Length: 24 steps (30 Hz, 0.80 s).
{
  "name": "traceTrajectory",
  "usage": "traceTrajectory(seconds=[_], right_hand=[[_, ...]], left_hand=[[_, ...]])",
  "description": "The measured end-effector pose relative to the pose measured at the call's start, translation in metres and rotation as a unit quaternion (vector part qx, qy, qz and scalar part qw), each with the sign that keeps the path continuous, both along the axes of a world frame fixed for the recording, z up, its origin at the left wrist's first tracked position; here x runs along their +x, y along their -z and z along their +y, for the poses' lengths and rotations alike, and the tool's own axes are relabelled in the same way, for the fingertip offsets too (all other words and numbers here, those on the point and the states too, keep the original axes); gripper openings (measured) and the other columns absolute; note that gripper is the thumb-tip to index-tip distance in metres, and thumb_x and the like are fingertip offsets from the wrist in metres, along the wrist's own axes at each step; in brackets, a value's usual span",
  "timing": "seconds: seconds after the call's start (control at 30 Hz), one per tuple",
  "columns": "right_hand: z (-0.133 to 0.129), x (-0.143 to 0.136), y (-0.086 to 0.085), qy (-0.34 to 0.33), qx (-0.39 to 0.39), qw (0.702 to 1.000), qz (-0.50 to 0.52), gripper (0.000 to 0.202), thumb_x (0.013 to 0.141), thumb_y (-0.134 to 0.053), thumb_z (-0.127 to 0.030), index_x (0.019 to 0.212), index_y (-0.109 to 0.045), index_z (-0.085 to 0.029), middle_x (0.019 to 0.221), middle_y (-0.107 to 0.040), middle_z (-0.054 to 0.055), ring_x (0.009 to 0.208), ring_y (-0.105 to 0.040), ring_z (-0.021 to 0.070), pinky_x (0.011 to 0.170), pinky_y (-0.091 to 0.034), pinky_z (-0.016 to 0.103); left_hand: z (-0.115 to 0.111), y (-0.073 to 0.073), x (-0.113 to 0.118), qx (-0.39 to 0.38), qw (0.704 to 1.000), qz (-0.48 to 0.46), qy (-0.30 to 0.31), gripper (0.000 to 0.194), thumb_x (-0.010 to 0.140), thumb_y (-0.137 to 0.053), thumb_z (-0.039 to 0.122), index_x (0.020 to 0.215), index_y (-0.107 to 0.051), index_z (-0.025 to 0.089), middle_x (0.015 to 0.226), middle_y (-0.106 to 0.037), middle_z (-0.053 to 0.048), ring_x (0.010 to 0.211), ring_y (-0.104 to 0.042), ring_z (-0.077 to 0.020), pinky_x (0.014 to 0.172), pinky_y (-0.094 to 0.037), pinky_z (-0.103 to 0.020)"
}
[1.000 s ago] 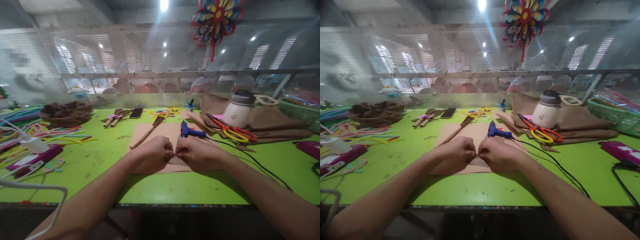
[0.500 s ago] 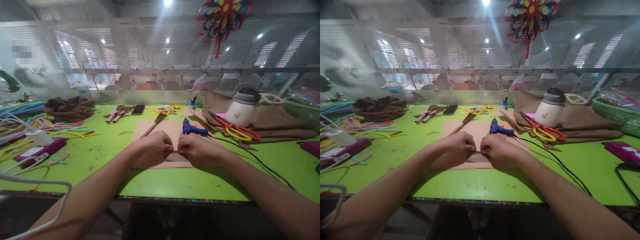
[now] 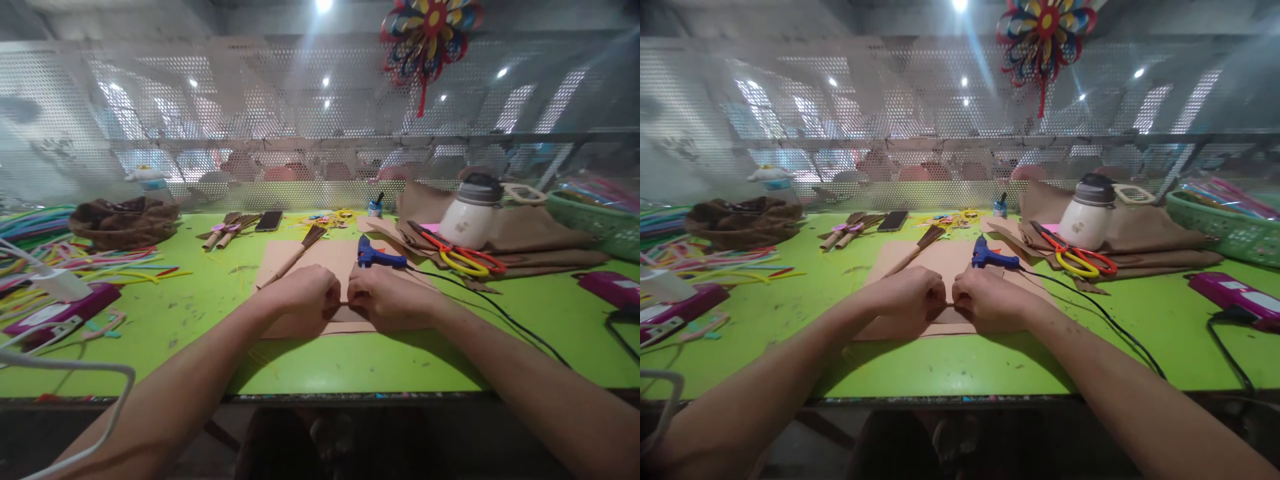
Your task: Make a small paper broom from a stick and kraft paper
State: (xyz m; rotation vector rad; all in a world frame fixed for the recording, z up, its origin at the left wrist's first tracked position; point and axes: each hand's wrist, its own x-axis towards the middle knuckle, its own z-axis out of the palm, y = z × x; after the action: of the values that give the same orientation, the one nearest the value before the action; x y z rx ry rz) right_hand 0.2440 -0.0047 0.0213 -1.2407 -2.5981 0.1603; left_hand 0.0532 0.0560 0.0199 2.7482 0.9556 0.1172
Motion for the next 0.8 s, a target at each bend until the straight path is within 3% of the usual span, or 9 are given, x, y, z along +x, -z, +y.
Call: traceTrajectory(seconds=[0.13, 0.4, 0.63, 0.8], right_hand=[[0.0, -0.001, -0.001, 0.008, 0.011, 1.0, -0.023, 0.015, 0.079, -0.052, -0.014, 0.079, -0.067, -0.016, 0.082, -0.066, 0.004, 0.065, -0.049, 0.0122, 0.054, -0.028, 0.023], [0.0, -0.003, 0.0, 0.017, 0.05, 0.994, -0.091, 0.014, 0.08, -0.054, -0.022, 0.077, -0.065, -0.015, 0.082, -0.065, 0.009, 0.069, -0.053, 0.0163, 0.057, -0.028, 0.026], [-0.002, -0.007, 0.002, 0.053, 0.062, 0.987, -0.138, 0.024, 0.082, -0.051, -0.03, 0.073, -0.065, -0.014, 0.08, -0.065, 0.012, 0.064, -0.055, 0.0175, 0.054, -0.026, 0.028], [-0.002, -0.006, 0.001, 0.046, 0.084, 0.981, -0.166, 0.026, 0.083, -0.047, -0.03, 0.072, -0.065, -0.015, 0.077, -0.065, 0.011, 0.06, -0.053, 0.0175, 0.05, -0.023, 0.029]], left_hand=[[0.001, 0.003, 0.001, 0.04, 0.999, 0.015, 0.032, 0.009, 0.063, -0.057, 0.023, 0.067, -0.065, 0.02, 0.067, -0.065, -0.003, 0.055, -0.051, -0.0147, 0.054, -0.031, -0.026], [-0.004, -0.006, 0.003, 0.076, 0.995, 0.055, 0.039, 0.008, 0.069, -0.055, 0.021, 0.066, -0.062, 0.018, 0.064, -0.062, -0.004, 0.055, -0.052, -0.0164, 0.05, -0.029, -0.027], [0.005, 0.001, -0.002, -0.008, 0.999, 0.045, -0.004, 0.009, 0.063, -0.058, 0.021, 0.071, -0.061, 0.021, 0.069, -0.064, 0.0, 0.059, -0.051, -0.0147, 0.052, -0.031, -0.025], [0.006, -0.005, -0.002, -0.037, 0.998, 0.055, -0.001, 0.014, 0.062, -0.056, 0.018, 0.075, -0.06, 0.02, 0.074, -0.065, 0.001, 0.062, -0.052, -0.0143, 0.052, -0.033, -0.023]])
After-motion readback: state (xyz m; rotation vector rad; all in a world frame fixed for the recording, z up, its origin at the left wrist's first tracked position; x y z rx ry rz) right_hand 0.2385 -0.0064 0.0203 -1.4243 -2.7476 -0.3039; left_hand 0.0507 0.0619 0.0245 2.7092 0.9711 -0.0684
